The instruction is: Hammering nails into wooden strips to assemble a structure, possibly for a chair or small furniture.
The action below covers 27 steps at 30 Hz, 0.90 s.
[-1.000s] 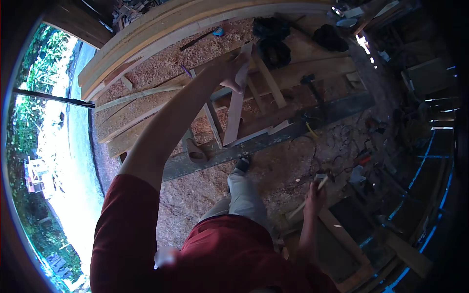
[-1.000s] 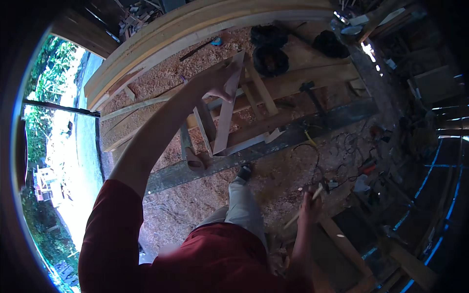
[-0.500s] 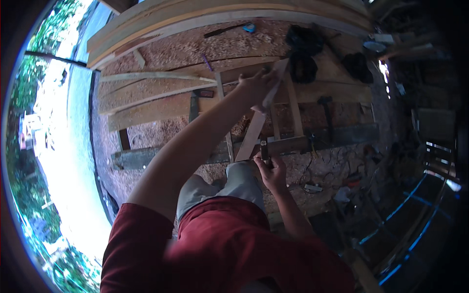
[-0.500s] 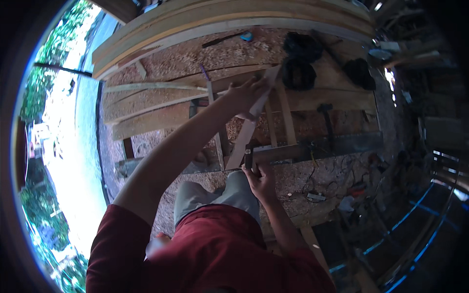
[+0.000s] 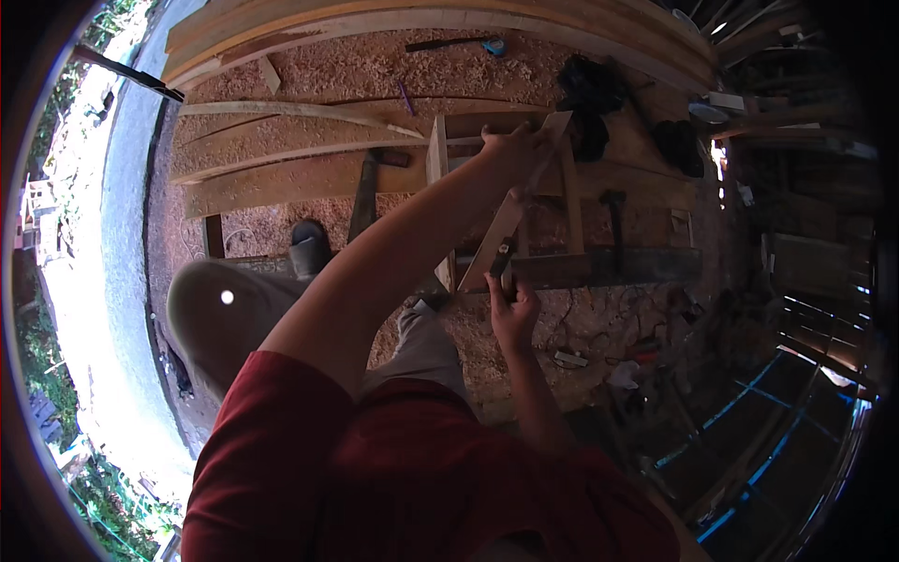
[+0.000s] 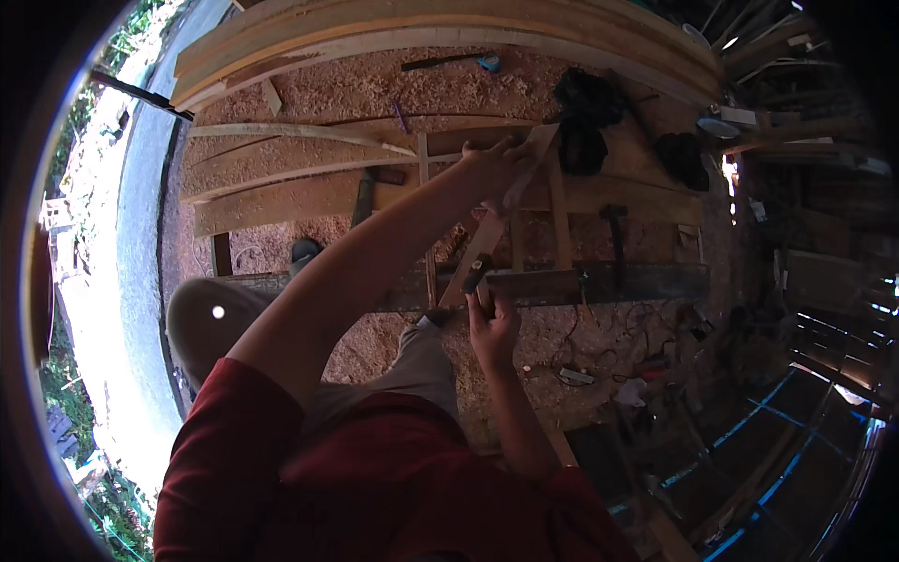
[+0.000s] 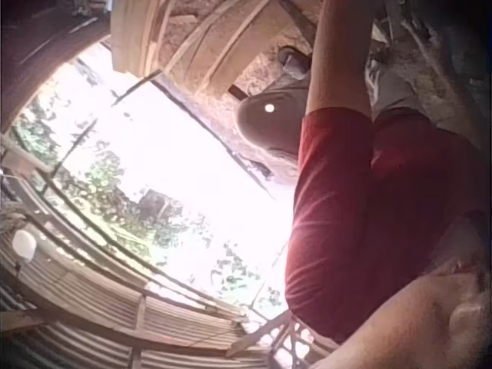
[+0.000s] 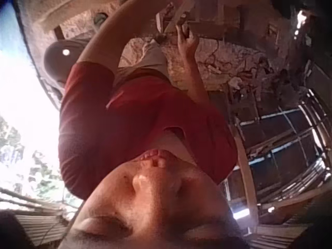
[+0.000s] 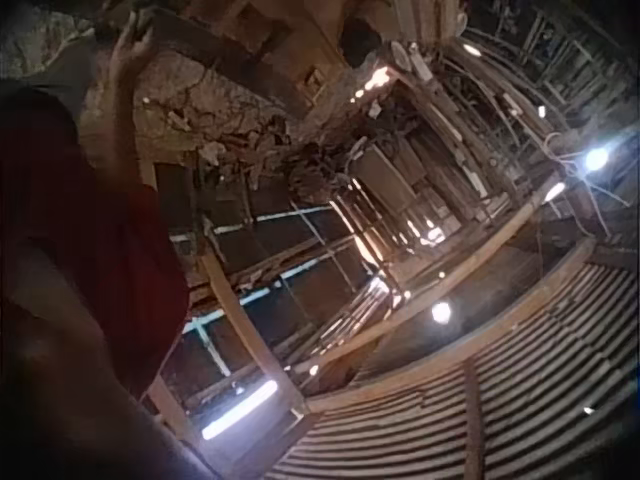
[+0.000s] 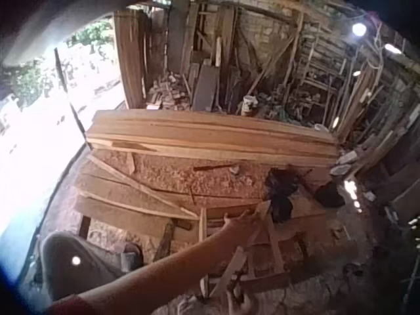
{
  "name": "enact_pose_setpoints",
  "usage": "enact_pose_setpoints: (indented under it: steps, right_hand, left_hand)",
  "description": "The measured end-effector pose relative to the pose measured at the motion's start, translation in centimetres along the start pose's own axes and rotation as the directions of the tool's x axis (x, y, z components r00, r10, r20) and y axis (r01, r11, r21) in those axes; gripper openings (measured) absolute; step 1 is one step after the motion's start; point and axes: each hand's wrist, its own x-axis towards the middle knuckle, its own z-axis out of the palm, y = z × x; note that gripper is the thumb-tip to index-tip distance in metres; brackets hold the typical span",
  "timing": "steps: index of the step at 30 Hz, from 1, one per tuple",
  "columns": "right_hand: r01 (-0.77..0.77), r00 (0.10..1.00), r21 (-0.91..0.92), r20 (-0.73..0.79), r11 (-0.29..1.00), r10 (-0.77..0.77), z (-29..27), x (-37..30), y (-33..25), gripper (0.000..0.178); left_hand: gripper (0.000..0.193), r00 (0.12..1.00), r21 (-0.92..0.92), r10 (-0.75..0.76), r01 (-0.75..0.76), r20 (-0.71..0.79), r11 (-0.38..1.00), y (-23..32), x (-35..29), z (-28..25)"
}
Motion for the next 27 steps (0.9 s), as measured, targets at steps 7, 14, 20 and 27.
enact_pose_setpoints:
  steps: [7, 14, 20, 27]
  right_hand:
    - [0.149, 0.979, -0.117, -0.119, 0.982, -0.163, 1.2, -0.3, -0.9, 0.026]
    - [-0.063, 0.976, -0.071, -0.215, 0.995, 0.047, 3.2, -1.6, -0.9, 0.028]
    - [-0.142, 0.919, -0.07, -0.379, 0.987, 0.105, 5.6, -3.6, -1.4, 0.029]
    - [-0.231, 0.849, 0.02, -0.483, 0.973, 0.212, 8.1, -5.3, -1.4, 0.029]
  left_hand:
    - [0.129, 0.997, -0.049, 0.029, -0.032, -0.065, 0.998, -0.5, -0.6, 0.2]
    - [0.121, 0.984, -0.079, 0.118, -0.129, -0.133, 0.988, -1.4, -2.2, 2.0]
    - [0.076, 0.608, 0.058, 0.384, -0.485, -0.695, 0.873, -4.5, -3.3, 6.6]
    - [0.018, 0.434, -0.015, 0.669, -0.845, -0.603, 0.534, -5.0, -6.3, 9.0]
